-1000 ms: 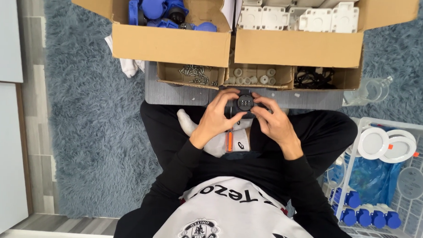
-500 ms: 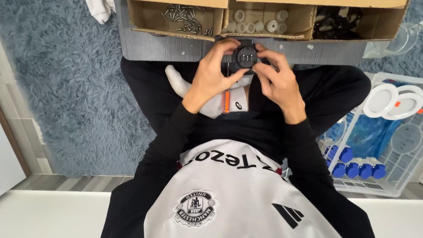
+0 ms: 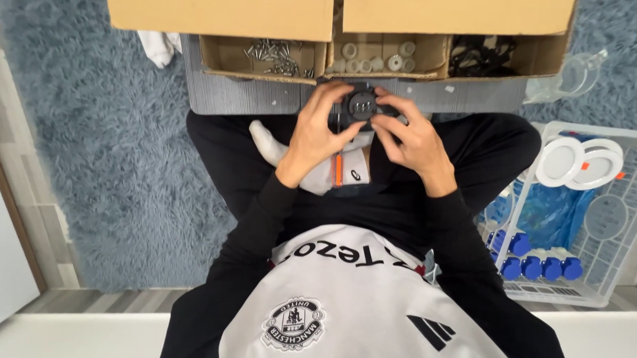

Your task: Assembling a light fixture by inserting a blue socket into a white plastic housing and securing it with a screwdriver.

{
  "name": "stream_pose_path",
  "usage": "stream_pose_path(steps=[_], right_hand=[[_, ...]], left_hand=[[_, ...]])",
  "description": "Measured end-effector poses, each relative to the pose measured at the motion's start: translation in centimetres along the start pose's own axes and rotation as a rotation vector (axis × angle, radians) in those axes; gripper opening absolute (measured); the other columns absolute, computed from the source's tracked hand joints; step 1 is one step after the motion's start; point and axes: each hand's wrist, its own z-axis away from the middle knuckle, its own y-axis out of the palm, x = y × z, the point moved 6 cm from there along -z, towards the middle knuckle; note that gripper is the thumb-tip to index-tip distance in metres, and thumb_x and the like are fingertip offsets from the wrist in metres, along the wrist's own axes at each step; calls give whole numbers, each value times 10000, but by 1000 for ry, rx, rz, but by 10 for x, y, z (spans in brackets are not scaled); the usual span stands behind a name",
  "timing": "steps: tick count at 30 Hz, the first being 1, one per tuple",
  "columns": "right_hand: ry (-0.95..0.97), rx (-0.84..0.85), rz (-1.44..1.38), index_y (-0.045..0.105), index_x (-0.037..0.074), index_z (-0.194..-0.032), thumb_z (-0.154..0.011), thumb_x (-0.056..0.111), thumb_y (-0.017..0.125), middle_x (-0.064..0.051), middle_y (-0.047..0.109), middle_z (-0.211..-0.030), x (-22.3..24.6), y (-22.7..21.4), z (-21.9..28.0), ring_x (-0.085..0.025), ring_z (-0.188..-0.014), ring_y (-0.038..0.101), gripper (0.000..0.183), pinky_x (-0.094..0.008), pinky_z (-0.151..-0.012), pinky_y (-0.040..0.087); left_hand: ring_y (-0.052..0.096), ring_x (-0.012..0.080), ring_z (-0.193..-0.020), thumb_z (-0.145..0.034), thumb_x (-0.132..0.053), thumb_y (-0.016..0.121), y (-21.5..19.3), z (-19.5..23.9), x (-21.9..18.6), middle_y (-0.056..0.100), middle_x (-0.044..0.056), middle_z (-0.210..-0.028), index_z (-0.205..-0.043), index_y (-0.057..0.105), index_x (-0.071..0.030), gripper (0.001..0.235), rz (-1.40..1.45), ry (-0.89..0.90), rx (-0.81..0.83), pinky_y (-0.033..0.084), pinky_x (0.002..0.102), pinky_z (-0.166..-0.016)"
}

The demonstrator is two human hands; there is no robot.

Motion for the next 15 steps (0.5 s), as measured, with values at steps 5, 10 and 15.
stream_pose_path(steps=[5,10,15], right_hand=[[18,97,-72,789,18,-1145,-1058,150,740,-223,732,-1291,-2,-32,-17,-440,-1202,746,166,-523,-1004,612],[-51,104,-106,790,-1,-1145,-1075,150,724,-223,772,-1209,2,-89,-89,-448,-1135,757,179,-548,-978,599],[-148,29,328,753,-81,-1236,-1075,-33,846,-204,742,-1303,11,-121,-185,-347,-1166,720,192,-421,-1032,551]], left_hand=[[710,430,-1168,-802,-40,954,-1,15,-6,613,190,-1311,-1482,637,-50,750,-127,30,30,636,504,-999],[672,459,-1185,-756,-31,940,-11,37,-5,579,212,-1259,-1456,637,-19,763,-194,3,40,596,530,-1030],[597,341,-1306,-728,-74,908,-34,53,-14,493,179,-1462,-1300,535,-43,684,-24,-117,-32,554,393,-1054]])
